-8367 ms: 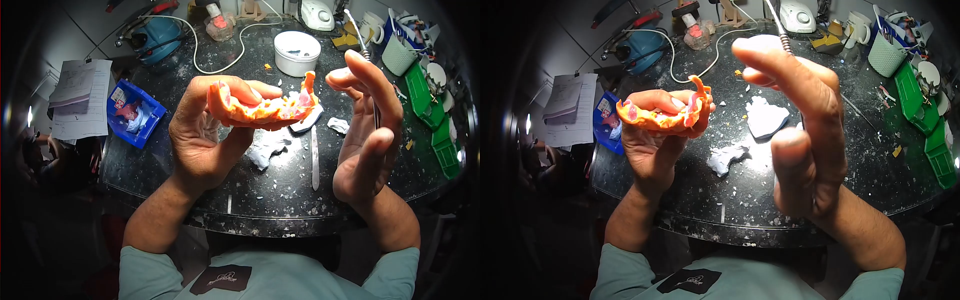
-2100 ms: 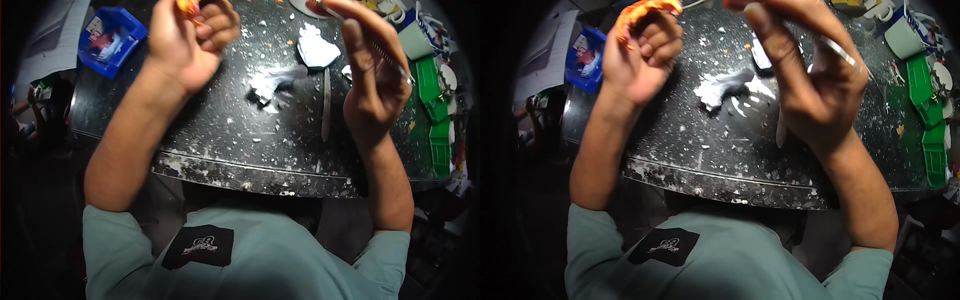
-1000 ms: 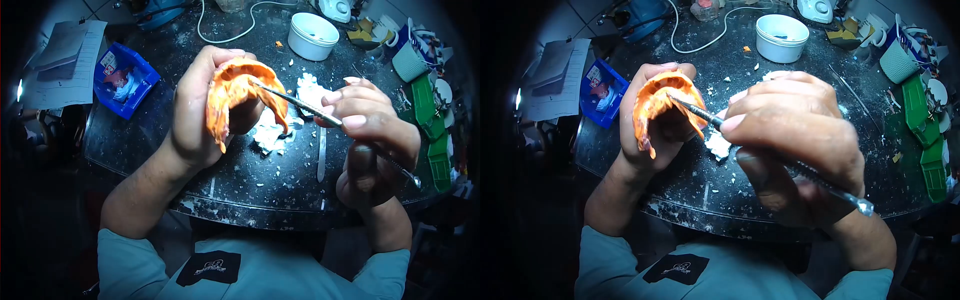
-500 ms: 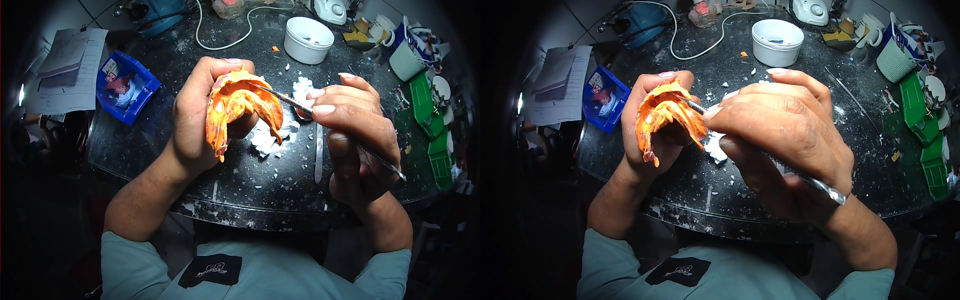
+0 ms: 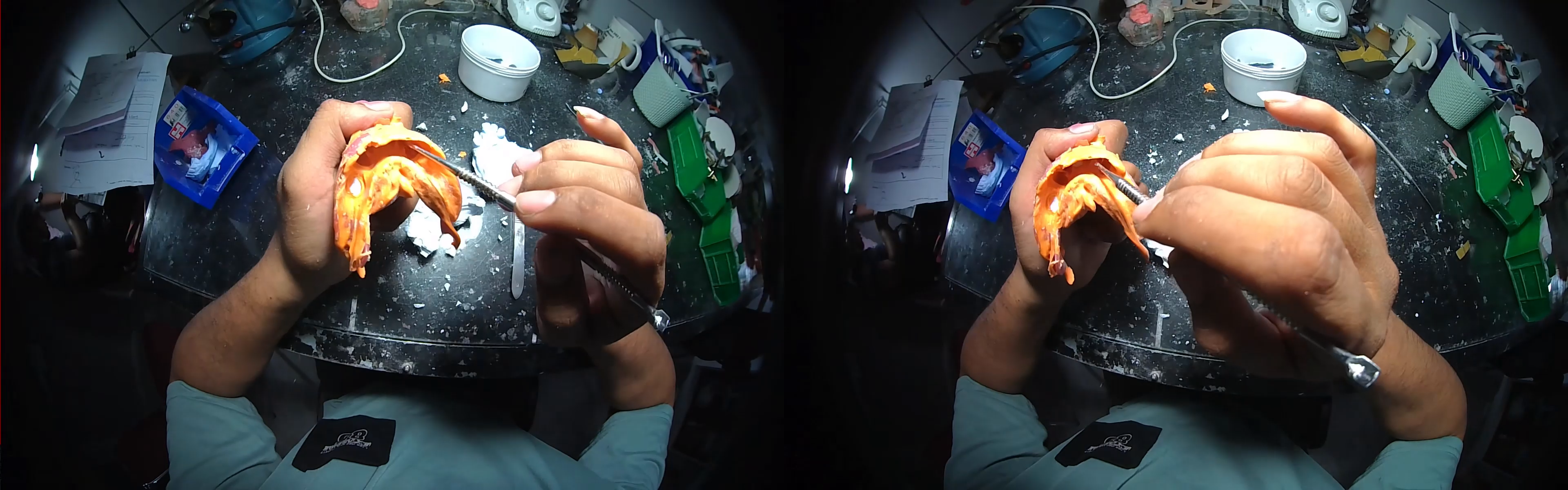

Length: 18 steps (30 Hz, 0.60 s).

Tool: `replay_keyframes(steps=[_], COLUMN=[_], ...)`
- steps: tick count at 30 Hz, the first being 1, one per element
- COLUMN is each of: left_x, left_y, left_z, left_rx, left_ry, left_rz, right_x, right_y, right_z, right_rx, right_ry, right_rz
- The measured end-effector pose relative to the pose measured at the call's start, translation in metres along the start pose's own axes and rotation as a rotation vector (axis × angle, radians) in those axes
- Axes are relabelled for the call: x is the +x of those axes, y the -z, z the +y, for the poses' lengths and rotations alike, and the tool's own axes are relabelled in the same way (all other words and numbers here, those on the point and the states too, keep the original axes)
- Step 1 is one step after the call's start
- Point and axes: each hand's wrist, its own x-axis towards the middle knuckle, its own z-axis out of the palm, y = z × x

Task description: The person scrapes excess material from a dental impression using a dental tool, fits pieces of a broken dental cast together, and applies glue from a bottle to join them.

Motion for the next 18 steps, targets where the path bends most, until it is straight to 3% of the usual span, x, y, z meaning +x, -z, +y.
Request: replay_keyframes(steps=[12,16,18], left_x=[-0.0018,-0.0028,-0.002], left_y=[0.0103,0.0054,0.0029], left_z=[-0.01,-0.0043,-0.0043], left_rx=[0.007,-0.077,0.03], left_ry=[-0.131,-0.034,-0.07], left_rz=[-0.065,-0.01,0.007], right_x=[0.0022,0.0,-0.0009], right_y=[-0.0023,-0.0057,-0.0067], right_z=[-0.0001,0.0045,0.0055], right_rx=[-0.008,0.044,0.055], right_ry=[-0.012,0.009,0.009], right_rz=[-0.03,-0.003,0.005])
